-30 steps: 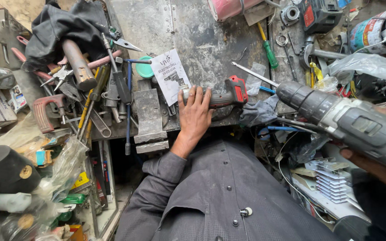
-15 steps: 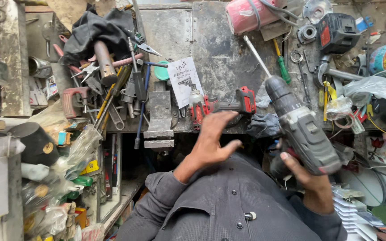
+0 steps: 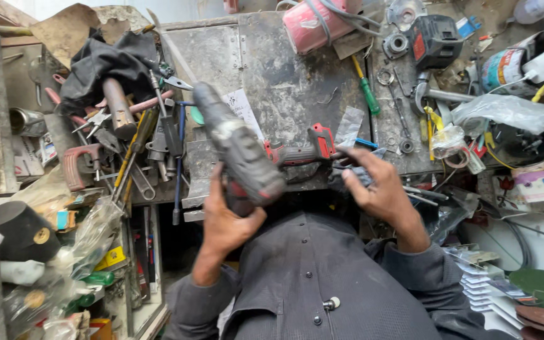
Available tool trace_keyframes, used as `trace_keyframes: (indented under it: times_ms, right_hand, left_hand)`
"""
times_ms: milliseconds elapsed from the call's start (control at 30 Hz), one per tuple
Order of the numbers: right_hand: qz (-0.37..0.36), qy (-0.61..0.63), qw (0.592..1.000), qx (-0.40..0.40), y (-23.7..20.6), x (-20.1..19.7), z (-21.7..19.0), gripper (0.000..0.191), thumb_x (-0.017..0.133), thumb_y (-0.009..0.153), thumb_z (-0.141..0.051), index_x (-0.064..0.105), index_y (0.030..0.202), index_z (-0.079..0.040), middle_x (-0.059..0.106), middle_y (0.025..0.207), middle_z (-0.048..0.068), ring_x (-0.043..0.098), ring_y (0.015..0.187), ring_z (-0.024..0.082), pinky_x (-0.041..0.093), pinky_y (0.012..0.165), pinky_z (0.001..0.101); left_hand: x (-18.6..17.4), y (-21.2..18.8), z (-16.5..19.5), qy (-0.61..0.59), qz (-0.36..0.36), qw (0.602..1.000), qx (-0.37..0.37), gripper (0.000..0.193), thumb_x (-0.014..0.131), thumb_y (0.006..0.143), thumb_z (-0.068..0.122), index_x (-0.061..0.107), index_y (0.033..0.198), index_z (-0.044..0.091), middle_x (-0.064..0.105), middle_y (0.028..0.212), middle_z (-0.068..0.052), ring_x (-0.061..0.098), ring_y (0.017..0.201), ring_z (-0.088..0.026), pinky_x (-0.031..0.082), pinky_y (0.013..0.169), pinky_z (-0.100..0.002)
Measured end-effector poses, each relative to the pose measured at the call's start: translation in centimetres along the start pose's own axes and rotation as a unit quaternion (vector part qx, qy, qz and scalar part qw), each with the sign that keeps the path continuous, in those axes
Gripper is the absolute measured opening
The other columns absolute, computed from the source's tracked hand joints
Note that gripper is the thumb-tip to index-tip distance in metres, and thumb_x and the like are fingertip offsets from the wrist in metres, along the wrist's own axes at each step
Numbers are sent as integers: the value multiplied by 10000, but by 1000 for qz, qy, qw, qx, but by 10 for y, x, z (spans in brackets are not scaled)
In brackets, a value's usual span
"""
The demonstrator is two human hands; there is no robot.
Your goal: The person rummages through a box of screws on a cluttered workbench, then picks up a cordless drill and handles its red battery pack, working on it with a small hand tool. They then pick up a pink angle grinder, work on its head, and finally handle a hose and small components on the bench.
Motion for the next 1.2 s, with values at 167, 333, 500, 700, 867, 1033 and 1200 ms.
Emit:
trace_keyframes:
  times_ms: [167,333,500,700,867,1033,1200]
  right_hand:
    - [141,-185,970,66,12,-27,94,294,713,980,-232,730,1204,-41,706,1155,159,686,967,358,538,848,436]
    - [118,-290,950,20,18,1,137,301,757,926,-307,761,1113,-71,640,1047,158,633,991,380,511,838,476]
    - [166,-259,951,-24,9,-19,125,229,712,1014,-188,657,1155,-16,608,1129,197,617,1073,412,495,896,483]
    - [175,-1,985,-3,7,-39,97,326,670,1093,-158,476,1300,2,644,1081,136,652,958,256,527,864,364]
    - [129,70,989,-26,10,-25,61,343,600,1074,-117,462,1369,-10,661,1066,79,637,928,142,526,842,305]
    - [69,-11,996,55,24,15,37,257,509,971,-63,585,1215,-36,675,946,121,663,814,228,542,770,363]
    - [-39,-258,935,-238,56,104,-29,678,768,716,-244,575,1315,8,616,1223,184,583,1091,344,469,858,445]
  left_hand:
    - [-89,32,11,173,122,976,-61,920,791,720,209,397,1529,18,757,1022,-200,766,892,-273,586,820,-389]
    - [-149,69,10,325,180,928,-24,954,850,702,265,443,1521,-5,714,1136,-290,686,1040,-464,531,898,-502]
    - [-183,97,-12,349,188,914,-89,883,838,674,325,535,1447,23,728,1070,-258,700,990,-435,527,867,-498]
    - [-204,102,-8,354,139,917,-120,801,809,616,363,633,1337,61,735,972,-225,729,938,-392,547,838,-479]
    - [-200,97,-4,448,77,887,-85,813,815,625,347,636,1371,78,711,1023,-268,686,959,-462,524,831,-543]
    - [-171,86,-29,470,93,871,-108,835,829,707,392,529,1393,22,695,1073,-293,660,990,-498,503,852,-575]
    - [-135,78,-55,408,187,891,-69,841,823,783,387,454,1410,-34,640,1219,-267,637,1063,-476,506,888,-550]
Point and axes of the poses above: each hand's wrist, its own y-axis towards the middle knuckle, its own x-axis out of the palm, z = x × y, the point moved 7 cm from there along y, towards the middle knuckle
